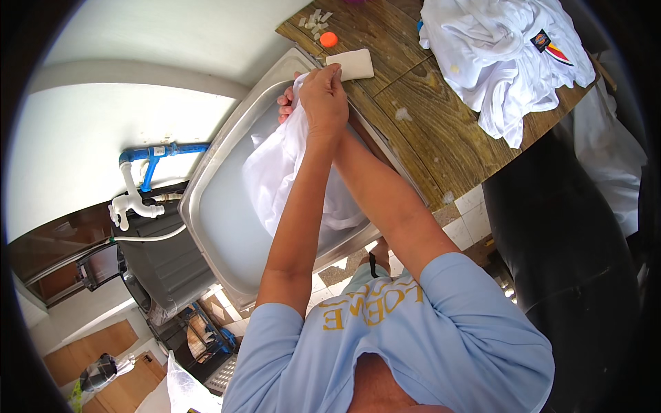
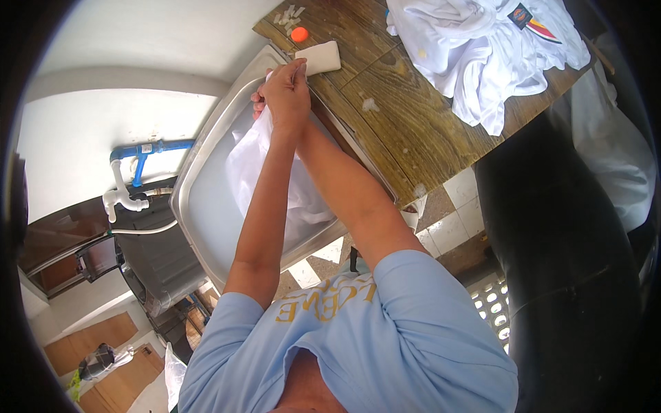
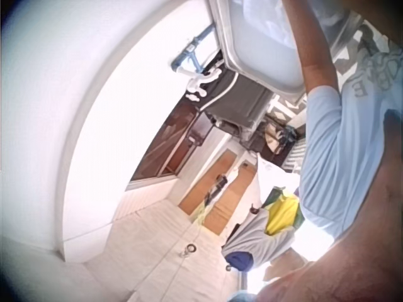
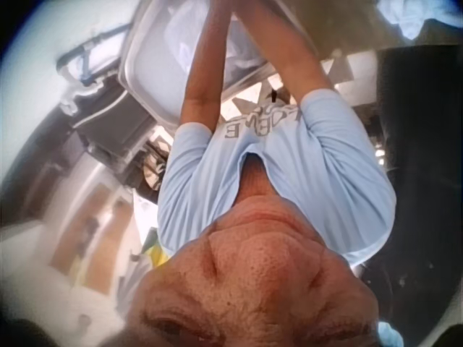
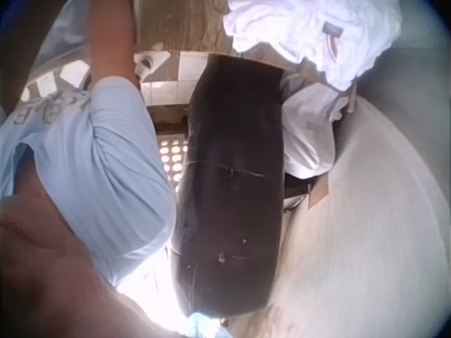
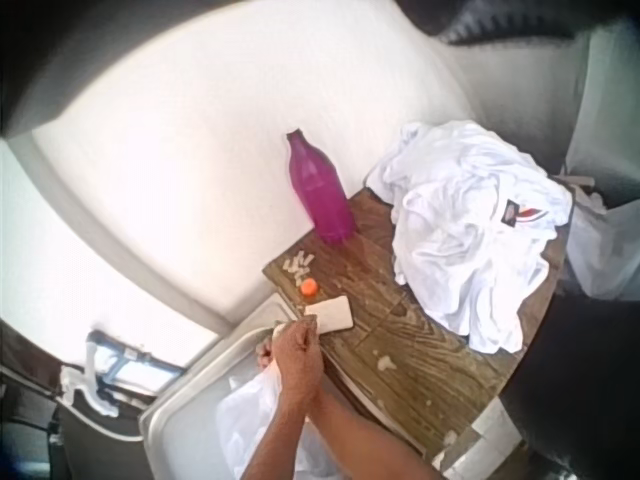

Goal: The person washes white shirts by hand in a sink filled with soapy water, rubbing the fabric together, applying liquid from a purple bottle to stains, and placing the washed items into a washing machine.

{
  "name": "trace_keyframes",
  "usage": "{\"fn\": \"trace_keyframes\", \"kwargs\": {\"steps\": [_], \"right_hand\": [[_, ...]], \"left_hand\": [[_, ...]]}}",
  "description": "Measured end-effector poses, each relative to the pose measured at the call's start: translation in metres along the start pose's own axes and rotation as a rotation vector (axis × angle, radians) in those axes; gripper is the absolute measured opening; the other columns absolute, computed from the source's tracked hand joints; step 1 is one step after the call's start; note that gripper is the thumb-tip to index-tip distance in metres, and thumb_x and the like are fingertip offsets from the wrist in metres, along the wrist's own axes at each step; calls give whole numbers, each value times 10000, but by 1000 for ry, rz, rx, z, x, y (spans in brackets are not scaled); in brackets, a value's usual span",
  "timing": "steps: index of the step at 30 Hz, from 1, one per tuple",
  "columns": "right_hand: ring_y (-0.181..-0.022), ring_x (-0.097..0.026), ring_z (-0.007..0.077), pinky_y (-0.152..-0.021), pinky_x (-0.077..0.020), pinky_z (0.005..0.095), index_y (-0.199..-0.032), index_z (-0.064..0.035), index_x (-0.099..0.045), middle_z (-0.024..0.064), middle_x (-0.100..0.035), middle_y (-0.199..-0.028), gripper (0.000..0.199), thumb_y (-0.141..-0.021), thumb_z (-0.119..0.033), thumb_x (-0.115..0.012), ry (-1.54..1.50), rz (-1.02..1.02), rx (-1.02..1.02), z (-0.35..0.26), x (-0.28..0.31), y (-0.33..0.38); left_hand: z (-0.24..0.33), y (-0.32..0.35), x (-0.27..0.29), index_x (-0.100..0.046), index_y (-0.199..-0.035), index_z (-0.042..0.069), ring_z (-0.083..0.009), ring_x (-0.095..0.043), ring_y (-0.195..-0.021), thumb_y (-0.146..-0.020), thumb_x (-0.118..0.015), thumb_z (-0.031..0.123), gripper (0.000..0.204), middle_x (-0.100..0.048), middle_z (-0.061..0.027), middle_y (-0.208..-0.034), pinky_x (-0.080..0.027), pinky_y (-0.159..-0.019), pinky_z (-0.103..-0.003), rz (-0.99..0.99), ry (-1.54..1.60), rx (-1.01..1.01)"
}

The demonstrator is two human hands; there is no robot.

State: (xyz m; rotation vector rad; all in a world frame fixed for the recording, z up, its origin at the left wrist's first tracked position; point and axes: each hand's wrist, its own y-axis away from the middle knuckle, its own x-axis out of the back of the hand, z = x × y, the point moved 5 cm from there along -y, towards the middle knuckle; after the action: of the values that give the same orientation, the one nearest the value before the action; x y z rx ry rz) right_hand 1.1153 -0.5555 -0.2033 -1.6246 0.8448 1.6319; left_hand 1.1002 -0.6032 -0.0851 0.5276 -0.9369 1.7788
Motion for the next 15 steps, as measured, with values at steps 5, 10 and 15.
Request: {"fn": "trace_keyframes", "kwargs": {"steps": [5, 10, 15], "right_hand": [[-627, -472, 248, -588, -427, 416, -1014, -147, -461, 104, -486, -750, 340, -923, -474, -438, -249, -32, -67, 5, -4, 9], [-628, -496, 229, -577, -447, 399, -1021, -146, -526, 94, -506, -751, 317, -917, -443, -481, -246, -22, -106, 8, 0, 12], [-714, -566, 187, -638, -478, 362, -1011, -110, -584, 72, -565, -780, 308, -911, -391, -507, 90, -10, 30, -2, 10, 4]], "left_hand": [[0, 3, -8, -677, -970, -1, -117, -583, -693, -879, -608, 170, 205, -653, -55, -795, -446, -617, -257, -79, -108, -34], [0, 5, -8, -678, -991, -2, -102, -582, -703, -882, -612, 163, 209, -654, -35, -814, -453, -623, -241, -152, -117, -35], [-6, 3, 23, -679, -1013, -3, -88, -580, -713, -886, -615, 156, 214, -655, -16, -834, -459, -630, -225, -281, 190, 85]]}}
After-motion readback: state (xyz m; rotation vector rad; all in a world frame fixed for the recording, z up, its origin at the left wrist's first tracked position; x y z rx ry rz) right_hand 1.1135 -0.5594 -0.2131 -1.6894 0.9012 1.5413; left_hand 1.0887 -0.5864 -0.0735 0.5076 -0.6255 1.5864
